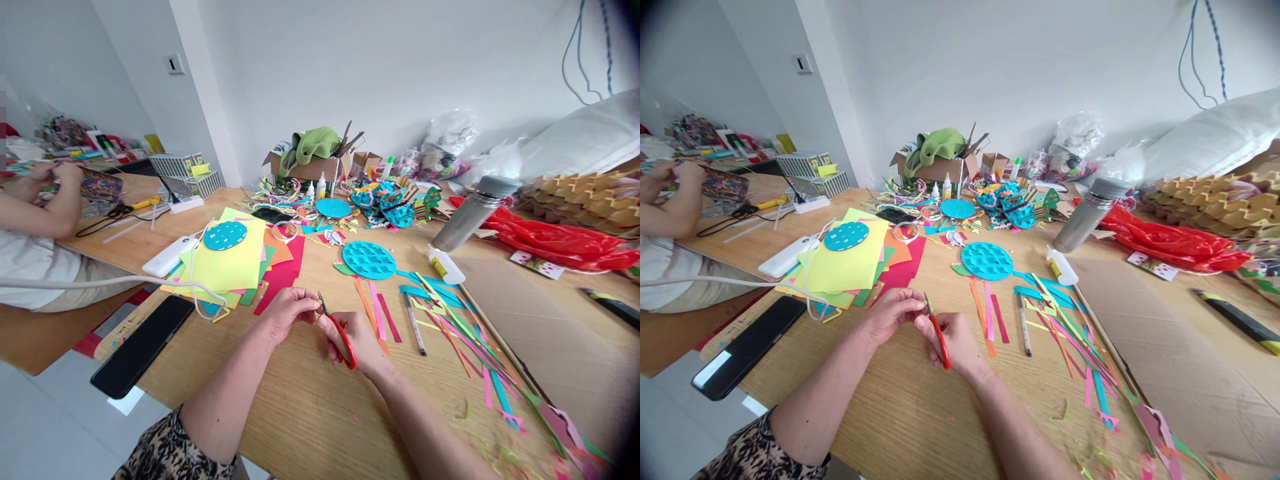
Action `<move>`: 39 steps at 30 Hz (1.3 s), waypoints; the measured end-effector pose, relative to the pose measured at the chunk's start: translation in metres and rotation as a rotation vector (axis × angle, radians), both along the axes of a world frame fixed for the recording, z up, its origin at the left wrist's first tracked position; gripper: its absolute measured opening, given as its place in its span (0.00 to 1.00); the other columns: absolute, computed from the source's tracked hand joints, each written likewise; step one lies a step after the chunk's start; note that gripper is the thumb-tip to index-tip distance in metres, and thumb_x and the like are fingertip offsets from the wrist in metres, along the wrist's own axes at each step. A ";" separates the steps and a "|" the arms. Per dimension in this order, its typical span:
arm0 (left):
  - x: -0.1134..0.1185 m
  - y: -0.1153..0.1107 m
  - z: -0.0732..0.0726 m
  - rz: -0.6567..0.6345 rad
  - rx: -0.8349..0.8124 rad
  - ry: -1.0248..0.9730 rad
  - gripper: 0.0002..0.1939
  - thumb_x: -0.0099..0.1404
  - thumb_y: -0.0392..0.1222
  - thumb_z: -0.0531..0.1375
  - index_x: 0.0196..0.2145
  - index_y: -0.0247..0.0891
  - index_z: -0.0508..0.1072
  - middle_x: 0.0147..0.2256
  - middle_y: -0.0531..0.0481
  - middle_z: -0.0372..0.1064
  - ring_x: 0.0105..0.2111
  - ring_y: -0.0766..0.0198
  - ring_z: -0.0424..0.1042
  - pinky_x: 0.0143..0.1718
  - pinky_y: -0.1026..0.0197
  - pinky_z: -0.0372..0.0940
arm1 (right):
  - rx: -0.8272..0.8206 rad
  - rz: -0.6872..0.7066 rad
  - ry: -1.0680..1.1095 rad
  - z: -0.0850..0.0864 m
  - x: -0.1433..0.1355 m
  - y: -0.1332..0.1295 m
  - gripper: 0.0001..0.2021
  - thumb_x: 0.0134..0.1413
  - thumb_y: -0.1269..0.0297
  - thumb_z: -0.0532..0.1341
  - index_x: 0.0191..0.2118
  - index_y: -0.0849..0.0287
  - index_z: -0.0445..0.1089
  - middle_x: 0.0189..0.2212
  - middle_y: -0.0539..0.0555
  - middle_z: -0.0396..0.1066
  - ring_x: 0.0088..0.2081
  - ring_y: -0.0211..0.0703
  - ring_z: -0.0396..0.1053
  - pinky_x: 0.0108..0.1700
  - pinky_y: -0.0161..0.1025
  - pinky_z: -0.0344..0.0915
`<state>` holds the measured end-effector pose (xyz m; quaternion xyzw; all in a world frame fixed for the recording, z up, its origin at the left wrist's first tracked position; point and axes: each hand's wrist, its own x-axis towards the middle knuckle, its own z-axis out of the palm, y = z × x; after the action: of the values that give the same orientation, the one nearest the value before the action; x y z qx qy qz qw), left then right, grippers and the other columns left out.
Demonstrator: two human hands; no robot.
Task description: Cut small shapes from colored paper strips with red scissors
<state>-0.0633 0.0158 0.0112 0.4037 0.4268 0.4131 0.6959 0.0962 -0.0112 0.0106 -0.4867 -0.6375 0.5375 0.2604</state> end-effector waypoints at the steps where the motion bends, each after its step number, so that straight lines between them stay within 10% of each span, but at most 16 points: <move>1: 0.000 0.000 0.001 -0.008 -0.002 -0.003 0.09 0.47 0.40 0.66 0.24 0.32 0.71 0.22 0.52 0.67 0.22 0.71 0.64 0.28 0.65 0.58 | 0.004 -0.005 -0.001 0.000 0.000 0.000 0.29 0.49 0.36 0.55 0.15 0.58 0.58 0.08 0.49 0.61 0.11 0.32 0.57 0.15 0.30 0.52; 39: 0.000 0.001 -0.002 0.007 0.031 0.014 0.08 0.47 0.39 0.66 0.23 0.32 0.71 0.23 0.51 0.68 0.23 0.70 0.64 0.29 0.64 0.59 | 0.002 0.004 0.002 0.001 -0.002 -0.002 0.28 0.49 0.35 0.54 0.18 0.58 0.58 0.10 0.49 0.62 0.12 0.33 0.58 0.17 0.31 0.54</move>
<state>-0.0637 0.0166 0.0094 0.4158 0.4265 0.4194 0.6850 0.0945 -0.0136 0.0119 -0.4844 -0.6387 0.5380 0.2605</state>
